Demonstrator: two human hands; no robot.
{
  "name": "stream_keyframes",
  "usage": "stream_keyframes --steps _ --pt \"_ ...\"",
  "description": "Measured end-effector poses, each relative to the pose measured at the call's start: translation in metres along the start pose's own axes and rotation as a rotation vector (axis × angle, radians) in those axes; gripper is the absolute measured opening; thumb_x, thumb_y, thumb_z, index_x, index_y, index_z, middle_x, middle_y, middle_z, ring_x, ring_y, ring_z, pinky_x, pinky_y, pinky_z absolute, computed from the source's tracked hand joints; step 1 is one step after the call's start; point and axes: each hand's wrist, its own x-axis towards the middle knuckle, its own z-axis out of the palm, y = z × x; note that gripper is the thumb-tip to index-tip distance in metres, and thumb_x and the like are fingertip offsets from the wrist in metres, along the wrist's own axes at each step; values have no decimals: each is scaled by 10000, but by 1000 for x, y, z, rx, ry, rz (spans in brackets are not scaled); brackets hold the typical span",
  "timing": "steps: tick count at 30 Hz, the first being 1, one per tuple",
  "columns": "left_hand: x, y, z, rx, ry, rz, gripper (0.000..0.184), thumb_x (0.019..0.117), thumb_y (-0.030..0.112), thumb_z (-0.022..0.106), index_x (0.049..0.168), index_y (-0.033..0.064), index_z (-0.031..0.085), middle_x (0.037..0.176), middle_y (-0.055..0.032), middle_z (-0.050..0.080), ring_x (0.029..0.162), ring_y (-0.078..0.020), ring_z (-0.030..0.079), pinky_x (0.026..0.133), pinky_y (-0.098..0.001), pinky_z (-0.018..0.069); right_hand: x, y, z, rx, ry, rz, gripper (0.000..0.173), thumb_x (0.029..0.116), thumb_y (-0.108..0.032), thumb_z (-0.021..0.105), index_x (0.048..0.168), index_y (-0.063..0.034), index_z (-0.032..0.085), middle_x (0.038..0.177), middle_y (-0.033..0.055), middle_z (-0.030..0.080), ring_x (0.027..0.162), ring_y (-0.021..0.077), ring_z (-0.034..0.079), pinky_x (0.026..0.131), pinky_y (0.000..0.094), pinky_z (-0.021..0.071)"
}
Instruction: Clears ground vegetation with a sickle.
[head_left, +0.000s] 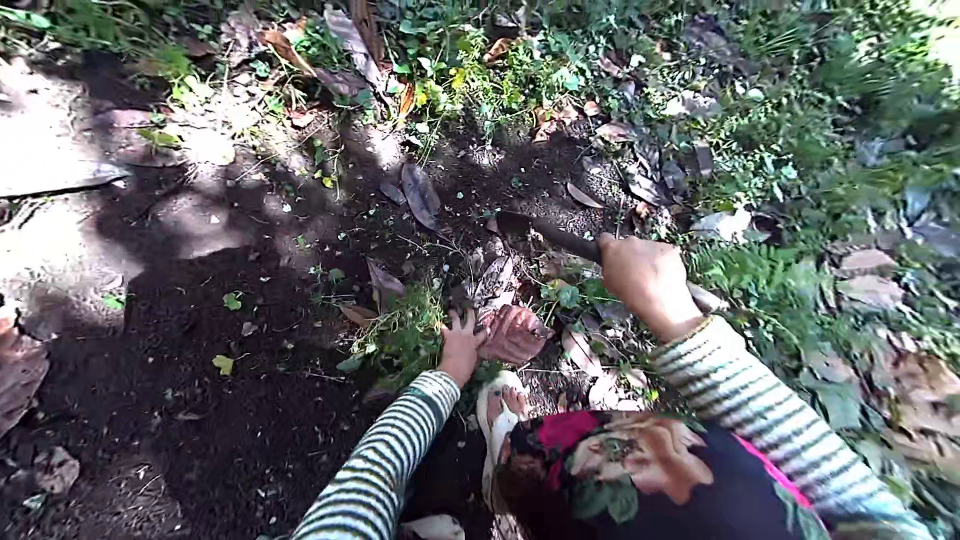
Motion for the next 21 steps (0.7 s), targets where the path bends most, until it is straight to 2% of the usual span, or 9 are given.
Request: stream_keyframes --steps 4,7,9,10,11,12,14,19,21 --pt "-27 -11 -10 49 -96 38 623 919 -77 606 1456 236 569 1488 -364 422 1254 -642 475 946 -781 436 5 -2 -6 -2 -13 -18 150 951 -27 612 1093 -30 658 940 274 685 899 510 686 644 648 530" --pt "-68 -37 -42 80 -209 -4 519 1001 -13 532 1467 214 557 1437 -339 497 1238 -587 530 977 -729 457 9 -7 -11 6 24 -5 134 975 -34 569 1061 -3 668 966 292 692 934 524 685 673 670 526" --pt "-99 -81 -58 151 -192 -63 440 1030 67 521 1438 224 580 1412 -312 533 1226 -553 558 967 -712 470 0 -13 -21 60 52 18 166 963 -23 567 1075 7 685 1028 302 697 988 526 680 721 680 523" --pt "-120 -111 -64 186 -140 -99 395 1044 105 518 1414 214 600 1385 -302 561 1194 -540 589 950 -699 489 -8 -16 -44 94 -91 17 247 1007 -41 525 1205 21 660 1189 311 672 1133 523 643 840 672 518" --pt "-144 -143 -69 211 -87 -143 358 1054 152 533 1397 206 621 1363 -295 586 1155 -529 620 924 -686 509 -9 -17 -77 97 -396 1 370 1083 -93 443 1429 18 514 1441 305 531 1356 501 504 1024 641 456" --pt "-170 -171 -77 234 -75 -212 360 1057 194 556 1412 206 614 1372 -299 584 1138 -533 630 913 -683 519 -6 -21 -50 95 -109 -5 249 1011 -41 526 1212 47 647 1216 327 653 1153 535 626 848 682 507" --pt "-219 -205 -90 300 -88 -345 407 1012 124 601 1409 214 600 1349 -327 572 1089 -573 626 828 -702 534 12 -28 -32 31 15 0 150 954 -18 592 1055 60 670 1050 329 673 999 545 663 712 692 514" --pt "-331 -240 -75 360 -107 -561 503 956 76 673 1407 285 601 1394 -310 539 1188 -581 561 854 -695 521 26 -42 -47 -35 -64 -17 162 970 -22 577 1026 103 662 1071 323 671 1022 517 666 733 662 527" --pt "-380 -264 -66 335 -31 -657 488 933 41 699 1371 249 643 1397 -332 536 1198 -607 548 849 -722 516 27 -49 -55 -44 -92 -13 180 984 -40 571 1043 105 661 1096 330 664 1049 514 660 757 664 526"
